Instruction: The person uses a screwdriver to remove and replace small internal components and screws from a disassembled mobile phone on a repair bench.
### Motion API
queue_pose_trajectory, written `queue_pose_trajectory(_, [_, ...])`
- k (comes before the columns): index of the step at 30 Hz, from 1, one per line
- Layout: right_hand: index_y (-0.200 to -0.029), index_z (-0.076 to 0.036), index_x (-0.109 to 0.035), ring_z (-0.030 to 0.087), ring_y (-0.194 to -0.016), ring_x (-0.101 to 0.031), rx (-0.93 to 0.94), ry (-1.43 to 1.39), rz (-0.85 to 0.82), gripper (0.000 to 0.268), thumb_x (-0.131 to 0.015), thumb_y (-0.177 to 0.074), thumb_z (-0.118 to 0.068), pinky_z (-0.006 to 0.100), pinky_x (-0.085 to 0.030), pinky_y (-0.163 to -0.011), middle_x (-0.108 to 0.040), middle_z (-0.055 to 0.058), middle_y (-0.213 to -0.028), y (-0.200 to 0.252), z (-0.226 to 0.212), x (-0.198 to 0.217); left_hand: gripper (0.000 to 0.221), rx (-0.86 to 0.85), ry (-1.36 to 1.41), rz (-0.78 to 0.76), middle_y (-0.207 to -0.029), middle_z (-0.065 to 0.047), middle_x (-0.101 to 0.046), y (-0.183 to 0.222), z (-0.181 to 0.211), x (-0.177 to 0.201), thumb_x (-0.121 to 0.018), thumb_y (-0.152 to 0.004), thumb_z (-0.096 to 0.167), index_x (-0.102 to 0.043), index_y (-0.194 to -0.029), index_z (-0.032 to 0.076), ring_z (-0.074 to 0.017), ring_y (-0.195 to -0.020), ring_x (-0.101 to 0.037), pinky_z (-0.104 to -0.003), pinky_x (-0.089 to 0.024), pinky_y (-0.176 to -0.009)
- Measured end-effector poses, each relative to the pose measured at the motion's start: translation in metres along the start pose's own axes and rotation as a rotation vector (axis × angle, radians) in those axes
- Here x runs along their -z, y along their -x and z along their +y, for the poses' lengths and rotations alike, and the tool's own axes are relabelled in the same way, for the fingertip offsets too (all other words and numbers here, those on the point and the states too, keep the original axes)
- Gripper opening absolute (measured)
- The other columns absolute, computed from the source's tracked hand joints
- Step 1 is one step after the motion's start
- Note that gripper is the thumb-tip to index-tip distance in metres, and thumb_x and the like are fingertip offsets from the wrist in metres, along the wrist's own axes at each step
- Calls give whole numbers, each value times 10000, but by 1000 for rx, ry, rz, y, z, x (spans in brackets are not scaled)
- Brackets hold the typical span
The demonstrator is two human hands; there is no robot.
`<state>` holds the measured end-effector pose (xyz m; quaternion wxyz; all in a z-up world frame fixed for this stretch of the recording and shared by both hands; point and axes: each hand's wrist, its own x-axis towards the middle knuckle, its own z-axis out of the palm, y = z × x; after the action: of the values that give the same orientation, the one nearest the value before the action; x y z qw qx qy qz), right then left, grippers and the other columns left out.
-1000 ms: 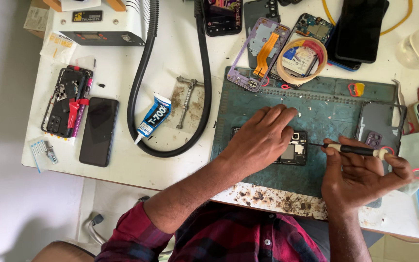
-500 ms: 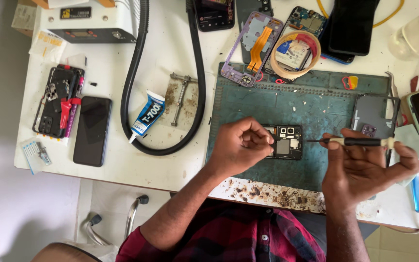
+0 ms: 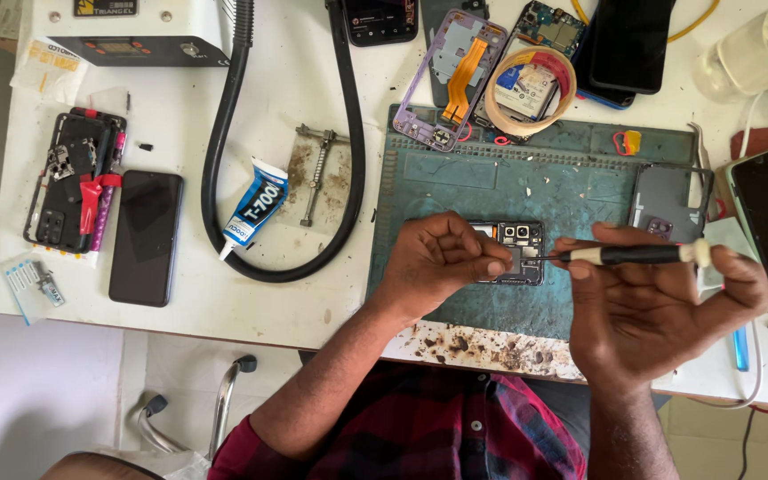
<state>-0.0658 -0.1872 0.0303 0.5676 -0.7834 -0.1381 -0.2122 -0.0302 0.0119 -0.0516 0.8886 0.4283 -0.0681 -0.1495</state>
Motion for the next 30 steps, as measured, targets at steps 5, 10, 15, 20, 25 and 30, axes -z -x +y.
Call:
queue_pose_trajectory(5, [-1394, -170, -163, 321, -1005, -784, -3, 27, -8, 675, -706, -1109, 112, 306, -673, -861, -673, 321, -1251, -1, -9, -10, 205, 24, -7, 4, -1082, -198, -748, 3, -1, -3, -746, -932, -80, -568, -941, 22, -212, -1060, -751, -345, -650, -950])
queue_pose_trajectory(10, [-1377, -157, -165, 310, -987, -786, -37, 52, 4, 685, -709, -1063, 118, 265, -650, -793, -678, 323, -1241, 0, -13, -11, 197, 26, -24, 4, -1080, -187, -747, 2, 1, -5, -747, -932, -80, -576, -942, 18, -210, -1058, -747, -338, -645, -950])
queue_pose_trajectory(15, [-1386, -164, -172, 303, -1011, -785, -46, 51, 6, 686, -721, -1086, 118, 246, -644, -796, -683, 320, -1263, 4, -10, -11, 188, 35, -45, 11, -1072, -174, -747, 2, 4, -7, -738, -934, -78, -580, -956, 22, -192, -1055, -742, -325, -641, -947])
queue_pose_trajectory(20, [-1385, -161, -177, 293, -1014, -782, -66, 118, 32, 710, -761, -1082, 105, 250, -650, -804, -693, 319, -1232, 6, -7, -10, 173, 8, -121, 21, -1069, -176, -756, 0, 2, -8, -722, -947, -74, -578, -958, 22, -185, -1047, -747, -313, -642, -939])
queue_pose_trajectory(25, [-1384, -155, -179, 291, -1014, -778, -47, 160, 47, 714, -778, -1084, 94, 273, -662, -844, -698, 309, -1177, 5, -3, -9, 156, -29, -172, 2, -1068, -187, -756, -2, 1, -8, -700, -965, -83, -577, -959, 14, -186, -1042, -749, -308, -646, -925])
queue_pose_trajectory(30, [-1405, -167, -188, 281, -1051, -758, -8, 98, 44, 689, -753, -1096, 79, 305, -671, -931, -676, 286, -1188, 6, 1, -10, 190, -46, -123, -13, -1056, -191, -758, -5, -6, -7, -686, -971, -104, -552, -927, 24, -183, -1037, -745, -315, -654, -910])
